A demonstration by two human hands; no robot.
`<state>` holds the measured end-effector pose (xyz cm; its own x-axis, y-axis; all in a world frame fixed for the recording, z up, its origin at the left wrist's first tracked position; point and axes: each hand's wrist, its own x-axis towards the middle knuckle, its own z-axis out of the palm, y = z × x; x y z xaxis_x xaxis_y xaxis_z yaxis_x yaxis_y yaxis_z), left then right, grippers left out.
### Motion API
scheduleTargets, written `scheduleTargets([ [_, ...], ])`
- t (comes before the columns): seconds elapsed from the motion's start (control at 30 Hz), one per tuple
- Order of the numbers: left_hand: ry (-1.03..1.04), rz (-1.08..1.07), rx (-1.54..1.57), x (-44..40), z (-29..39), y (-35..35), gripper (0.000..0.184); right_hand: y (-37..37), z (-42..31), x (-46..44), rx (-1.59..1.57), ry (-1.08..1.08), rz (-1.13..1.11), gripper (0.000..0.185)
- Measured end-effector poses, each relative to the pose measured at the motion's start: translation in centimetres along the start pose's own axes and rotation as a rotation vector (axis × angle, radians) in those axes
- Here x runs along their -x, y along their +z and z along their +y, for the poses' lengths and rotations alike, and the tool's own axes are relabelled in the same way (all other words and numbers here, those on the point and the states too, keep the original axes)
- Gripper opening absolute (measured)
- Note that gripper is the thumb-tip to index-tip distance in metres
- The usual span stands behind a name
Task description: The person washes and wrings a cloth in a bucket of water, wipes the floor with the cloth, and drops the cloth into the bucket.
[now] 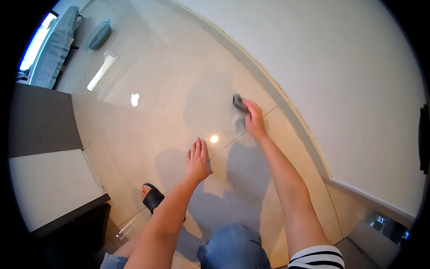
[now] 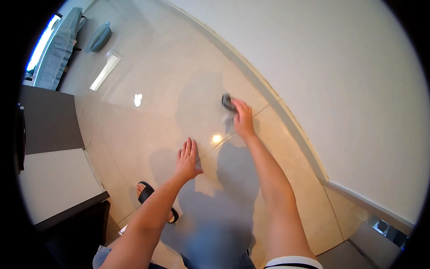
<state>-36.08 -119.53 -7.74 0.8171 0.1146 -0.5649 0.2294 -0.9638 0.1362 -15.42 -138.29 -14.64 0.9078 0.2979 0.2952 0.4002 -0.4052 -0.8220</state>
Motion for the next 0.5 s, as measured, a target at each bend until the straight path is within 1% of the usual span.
scheduleTargets([
  [0.03, -0.023, -0.020, -0.010, -0.7, 0.2, -0.4, 0.138, 0.7, 1.3, -2.4, 0.065, -0.012, 0.028, 0.056],
  [0.13, -0.008, 0.030, -0.053, -1.3, -0.1, 0.1, 0.147, 2.3, 0.3, -4.5, 0.287, 0.054, -0.118, 0.057],
  [0.17, -0.028, 0.016, -0.081, -1.4, 0.0, 0.1, 0.148, 2.8, 0.3, -3.4, 0.206, 0.015, -0.161, 0.055],
  [0.2, -0.045, 0.005, -0.107, -1.7, 0.3, -0.1, 0.148, 3.2, 0.3, -1.5, 0.129, -0.026, -0.204, 0.053],
  [0.23, -0.060, -0.011, -0.129, -1.5, 0.6, -0.1, 0.148, 3.3, -0.3, 0.8, 0.004, -0.061, -0.265, 0.048],
  [0.27, -0.063, -0.017, -0.131, -1.5, 0.8, -0.1, 0.149, 2.6, -1.4, 4.2, 0.074, -0.148, -0.293, 0.042],
  [0.3, -0.066, -0.018, -0.139, -1.8, 0.7, 0.1, 0.150, 2.8, -2.2, 8.1, -0.090, -0.107, -0.272, 0.034],
  [0.33, -0.071, -0.021, -0.144, -1.9, 0.6, 0.2, 0.151, 0.6, -5.2, 11.4, 0.042, -0.044, -0.363, 0.027],
  [0.37, -0.080, -0.017, -0.141, -2.0, 0.5, 0.3, 0.151, -0.3, -5.6, 15.2, -0.028, 0.009, -0.444, 0.027],
  [0.43, -0.080, -0.015, -0.133, -2.1, 0.4, 0.6, 0.152, -3.0, -8.4, 20.7, 0.051, -0.064, -0.570, 0.029],
  [0.5, -0.077, -0.017, -0.120, -2.0, 0.2, 0.9, 0.152, -4.9, -8.0, 22.5, -0.001, 0.030, -0.543, 0.030],
])
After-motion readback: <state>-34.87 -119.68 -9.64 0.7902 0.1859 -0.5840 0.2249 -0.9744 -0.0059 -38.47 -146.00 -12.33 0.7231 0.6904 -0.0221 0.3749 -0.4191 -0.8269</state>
